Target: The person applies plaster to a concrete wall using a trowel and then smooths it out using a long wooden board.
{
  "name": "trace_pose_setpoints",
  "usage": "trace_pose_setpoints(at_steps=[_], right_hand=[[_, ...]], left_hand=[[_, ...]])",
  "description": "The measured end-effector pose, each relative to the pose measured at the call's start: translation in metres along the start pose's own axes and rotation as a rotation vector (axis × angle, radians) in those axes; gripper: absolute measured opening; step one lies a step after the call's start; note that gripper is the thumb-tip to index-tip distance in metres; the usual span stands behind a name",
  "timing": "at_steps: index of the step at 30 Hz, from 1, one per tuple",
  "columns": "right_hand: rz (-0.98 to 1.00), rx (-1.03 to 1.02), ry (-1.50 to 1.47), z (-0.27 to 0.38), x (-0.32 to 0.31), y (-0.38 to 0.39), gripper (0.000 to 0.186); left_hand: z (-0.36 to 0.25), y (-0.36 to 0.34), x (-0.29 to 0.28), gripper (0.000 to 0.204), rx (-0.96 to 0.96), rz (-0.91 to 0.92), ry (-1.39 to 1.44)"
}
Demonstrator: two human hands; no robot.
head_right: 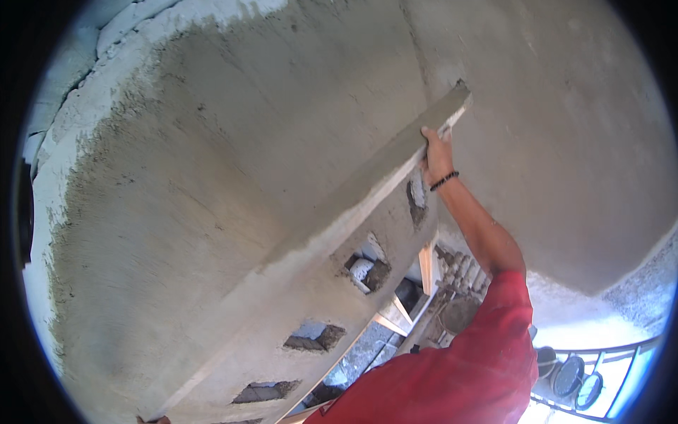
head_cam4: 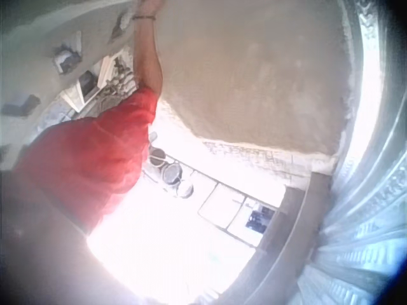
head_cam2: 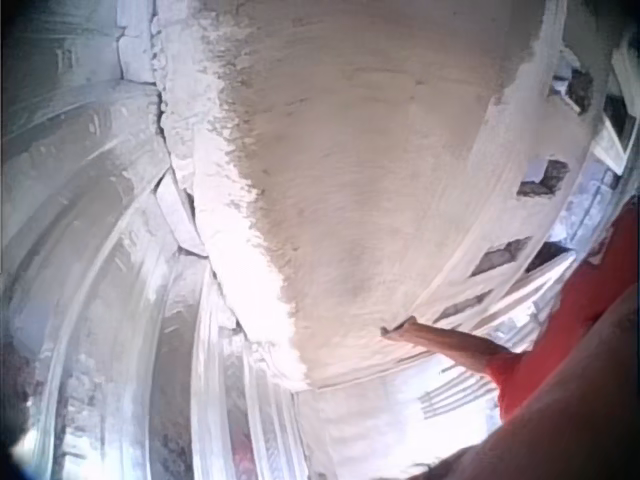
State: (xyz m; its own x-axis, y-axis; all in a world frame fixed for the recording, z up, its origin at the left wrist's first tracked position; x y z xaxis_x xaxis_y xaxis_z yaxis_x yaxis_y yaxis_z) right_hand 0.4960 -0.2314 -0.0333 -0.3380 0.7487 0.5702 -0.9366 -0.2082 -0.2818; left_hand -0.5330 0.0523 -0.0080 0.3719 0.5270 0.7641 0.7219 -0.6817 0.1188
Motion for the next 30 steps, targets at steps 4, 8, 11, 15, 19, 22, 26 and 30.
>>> trace_pose_setpoints(at_steps=[4,8,11,15,19,22,26,30], right_hand=[[-0.099,0.085,-0.102,-0.044,-0.056,0.079,0.038],[-0.198,0.178,-0.137,-0.097,-0.122,0.135,0.037],[-0.223,0.214,-0.215,-0.118,-0.141,0.176,0.033],[-0.419,0.439,-0.262,-0.184,-0.211,0.234,0.03],[-0.824,0.62,-0.13,-0.25,-0.297,0.304,0.031],[-0.9,0.665,-0.081,-0.29,-0.349,0.349,0.035],[-0.873,0.825,0.144,-0.42,-0.461,0.41,0.036],[-0.803,0.901,0.503,-0.491,-0.552,0.456,0.036]], left_hand=[[0.01,0.028,-0.013,0.038,0.018,0.082,0.058],[0.024,0.059,-0.001,0.039,-0.002,0.311,0.215],[0.03,0.108,0.02,0.049,-0.03,0.464,0.318],[0.028,0.161,0.053,0.085,-0.087,0.777,0.356],[0.019,0.228,0.083,0.089,-0.081,0.969,0.39],[0.034,0.255,0.102,0.09,-0.102,1.11,0.314],[0.038,0.286,0.123,0.093,-0.128,1.265,0.284],[0.053,0.314,0.161,0.072,0.022,1.172,-0.012]])
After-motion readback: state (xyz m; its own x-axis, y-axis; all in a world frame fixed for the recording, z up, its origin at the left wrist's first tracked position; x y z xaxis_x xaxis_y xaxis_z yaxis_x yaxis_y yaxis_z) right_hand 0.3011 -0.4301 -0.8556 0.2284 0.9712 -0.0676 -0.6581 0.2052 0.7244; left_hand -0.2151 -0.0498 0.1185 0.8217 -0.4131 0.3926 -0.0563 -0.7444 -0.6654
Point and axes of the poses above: each hand's wrist, its own y-axis away from the middle knuckle, its own x-axis out of the palm, z = x × y, the point moved 10 cm from there along -y, towards the middle knuckle, and after that the axes turned 9 degrees about y, right-handed, at the moved point
